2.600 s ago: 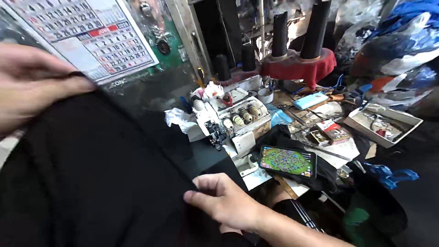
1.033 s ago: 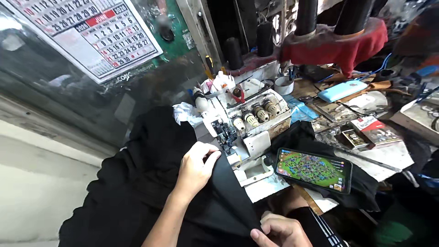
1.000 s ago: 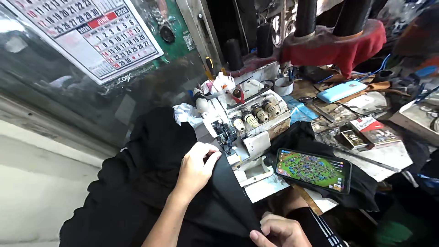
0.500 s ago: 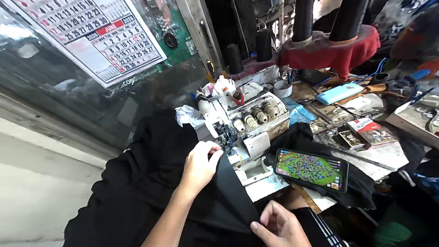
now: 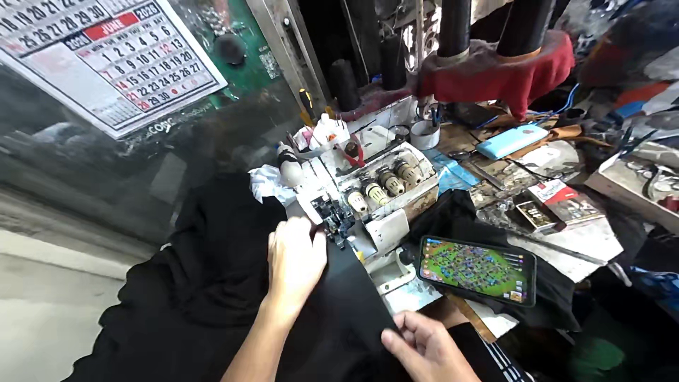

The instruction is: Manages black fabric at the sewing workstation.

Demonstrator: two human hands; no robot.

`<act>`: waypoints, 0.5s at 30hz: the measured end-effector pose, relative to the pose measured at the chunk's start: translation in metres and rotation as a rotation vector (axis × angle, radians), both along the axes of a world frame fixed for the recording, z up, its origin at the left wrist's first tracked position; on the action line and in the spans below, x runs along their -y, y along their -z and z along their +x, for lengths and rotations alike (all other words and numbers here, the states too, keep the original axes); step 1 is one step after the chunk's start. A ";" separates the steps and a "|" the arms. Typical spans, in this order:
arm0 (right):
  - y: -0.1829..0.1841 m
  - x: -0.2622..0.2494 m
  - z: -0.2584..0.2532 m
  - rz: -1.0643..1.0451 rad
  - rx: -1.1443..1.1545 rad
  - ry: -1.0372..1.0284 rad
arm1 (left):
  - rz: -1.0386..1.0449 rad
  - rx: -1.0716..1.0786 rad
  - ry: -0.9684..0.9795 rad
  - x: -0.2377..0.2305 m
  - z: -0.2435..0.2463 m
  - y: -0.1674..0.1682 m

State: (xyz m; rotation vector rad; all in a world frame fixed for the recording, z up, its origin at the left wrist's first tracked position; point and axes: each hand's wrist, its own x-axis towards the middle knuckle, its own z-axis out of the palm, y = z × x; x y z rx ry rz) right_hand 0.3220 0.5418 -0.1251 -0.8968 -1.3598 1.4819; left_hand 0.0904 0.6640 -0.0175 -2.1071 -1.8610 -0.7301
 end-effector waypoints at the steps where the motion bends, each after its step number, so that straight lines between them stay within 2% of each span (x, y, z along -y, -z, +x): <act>1: -0.001 0.004 0.004 0.010 0.011 -0.051 | 0.020 -0.029 0.040 0.015 -0.003 0.000; 3: 0.004 0.008 0.012 0.005 -0.003 -0.135 | 0.090 -0.006 0.108 0.052 0.002 0.009; 5: 0.013 0.011 0.012 -0.026 -0.022 -0.146 | 0.069 0.026 0.109 0.079 0.020 0.025; 8: -0.002 0.002 0.007 -0.049 -0.075 -0.180 | 0.052 -0.047 0.042 0.075 0.032 0.039; 11: -0.019 -0.020 0.000 -0.096 -0.127 -0.210 | 0.034 -0.050 0.065 0.072 0.026 0.018; 15: -0.016 -0.013 0.000 -0.087 -0.251 -0.235 | 0.015 0.132 0.148 0.106 0.009 -0.018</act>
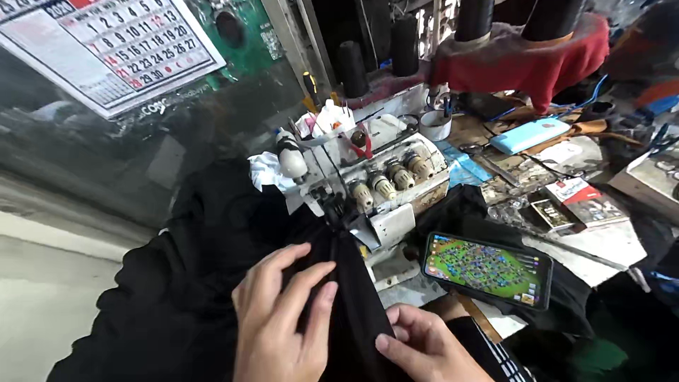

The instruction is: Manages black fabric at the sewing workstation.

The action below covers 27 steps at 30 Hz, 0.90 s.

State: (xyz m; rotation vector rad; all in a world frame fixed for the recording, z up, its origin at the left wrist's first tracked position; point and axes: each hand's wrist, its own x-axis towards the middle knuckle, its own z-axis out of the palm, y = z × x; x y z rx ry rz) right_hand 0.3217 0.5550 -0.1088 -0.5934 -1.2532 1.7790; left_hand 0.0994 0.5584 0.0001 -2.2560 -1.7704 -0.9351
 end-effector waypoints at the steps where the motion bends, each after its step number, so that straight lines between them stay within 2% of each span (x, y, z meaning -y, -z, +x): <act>1: 0.006 0.008 0.001 0.021 0.008 -0.013 | 0.002 0.060 0.013 0.009 -0.006 0.003; 5: 0.073 0.040 0.012 0.123 0.357 -0.091 | -0.072 0.187 0.021 0.046 -0.021 0.034; 7: 0.092 0.060 0.028 0.041 0.438 -0.180 | -0.127 0.250 0.036 0.070 -0.020 0.047; 9: 0.095 0.078 0.043 -0.098 0.390 -0.221 | -0.182 0.338 0.068 0.095 -0.014 0.066; 11: 0.098 0.088 0.049 -0.161 0.399 -0.155 | -0.259 0.391 0.116 0.115 -0.002 0.094; 14: 0.093 0.089 0.054 -0.185 0.366 -0.085 | -0.326 0.379 0.210 0.139 0.028 0.137; 16: 0.082 0.086 0.059 -0.241 0.312 -0.112 | -0.324 0.366 0.254 0.150 0.049 0.151; 20: 0.066 0.086 0.072 -0.400 0.166 -0.200 | -0.339 0.268 0.255 0.157 0.070 0.167; 27: 0.067 0.096 0.088 -0.346 0.159 -0.201 | -0.337 0.210 0.277 0.160 0.076 0.170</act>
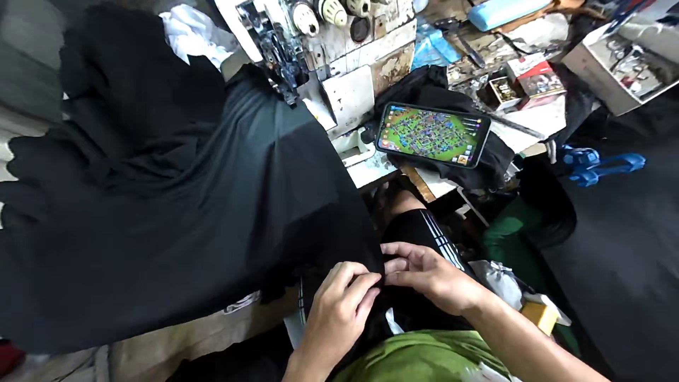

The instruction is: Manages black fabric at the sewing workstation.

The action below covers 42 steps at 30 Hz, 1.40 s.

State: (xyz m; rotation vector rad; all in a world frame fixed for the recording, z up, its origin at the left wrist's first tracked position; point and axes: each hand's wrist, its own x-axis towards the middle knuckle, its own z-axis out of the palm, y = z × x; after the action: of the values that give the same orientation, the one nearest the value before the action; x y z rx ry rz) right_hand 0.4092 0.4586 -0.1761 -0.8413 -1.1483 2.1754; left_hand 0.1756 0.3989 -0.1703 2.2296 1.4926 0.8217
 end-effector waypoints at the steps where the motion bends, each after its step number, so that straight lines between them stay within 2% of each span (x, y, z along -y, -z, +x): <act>1: 0.000 0.002 0.001 -0.005 -0.011 0.004 | -0.002 0.008 0.007 0.001 0.000 0.000; 7: 0.009 0.009 0.000 0.059 0.015 0.036 | -0.100 0.225 -0.007 0.005 0.005 -0.002; 13: 0.021 0.016 -0.012 0.114 0.016 0.033 | -0.285 0.480 -0.116 0.004 0.010 -0.003; 16: 0.025 0.021 -0.018 0.089 0.071 0.040 | -0.288 0.508 -0.130 0.004 0.009 0.001; 18: 0.025 0.023 -0.017 0.063 0.081 0.041 | -0.213 0.493 -0.121 0.004 0.005 -0.004; 20: 0.017 0.025 -0.010 0.059 0.085 0.032 | -0.081 0.424 -0.092 0.011 -0.001 -0.022; 22: 0.003 0.029 -0.001 0.087 0.088 0.011 | 0.029 0.323 -0.039 0.027 -0.008 -0.057; 24: -0.011 0.036 0.007 0.119 0.070 -0.013 | 0.073 0.236 0.010 0.048 -0.007 -0.091; 25: -0.016 0.039 0.011 0.122 0.049 -0.029 | 0.085 0.211 0.015 0.056 -0.001 -0.096; 26: -0.019 0.042 0.013 0.122 0.027 -0.047 | 0.098 0.185 -0.003 0.061 0.007 -0.091; 29: -0.019 0.046 0.015 0.114 -0.012 -0.077 | 0.145 0.105 -0.094 0.053 0.028 -0.029; 31: -0.015 0.048 0.016 0.108 0.020 -0.074 | 0.154 0.092 -0.111 0.047 0.032 -0.003; 38: -0.017 0.048 0.023 0.082 -0.013 -0.096 | 0.169 0.067 -0.108 0.051 0.030 -0.007; 42: -0.005 0.046 0.008 0.047 0.018 0.009 | 0.090 0.025 -0.097 0.052 0.032 -0.008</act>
State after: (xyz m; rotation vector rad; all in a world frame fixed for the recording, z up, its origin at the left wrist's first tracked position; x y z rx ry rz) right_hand 0.4171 0.4122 -0.1708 -0.8459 -1.1974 2.1292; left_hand 0.2078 0.3467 -0.1625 2.2162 1.5920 0.9616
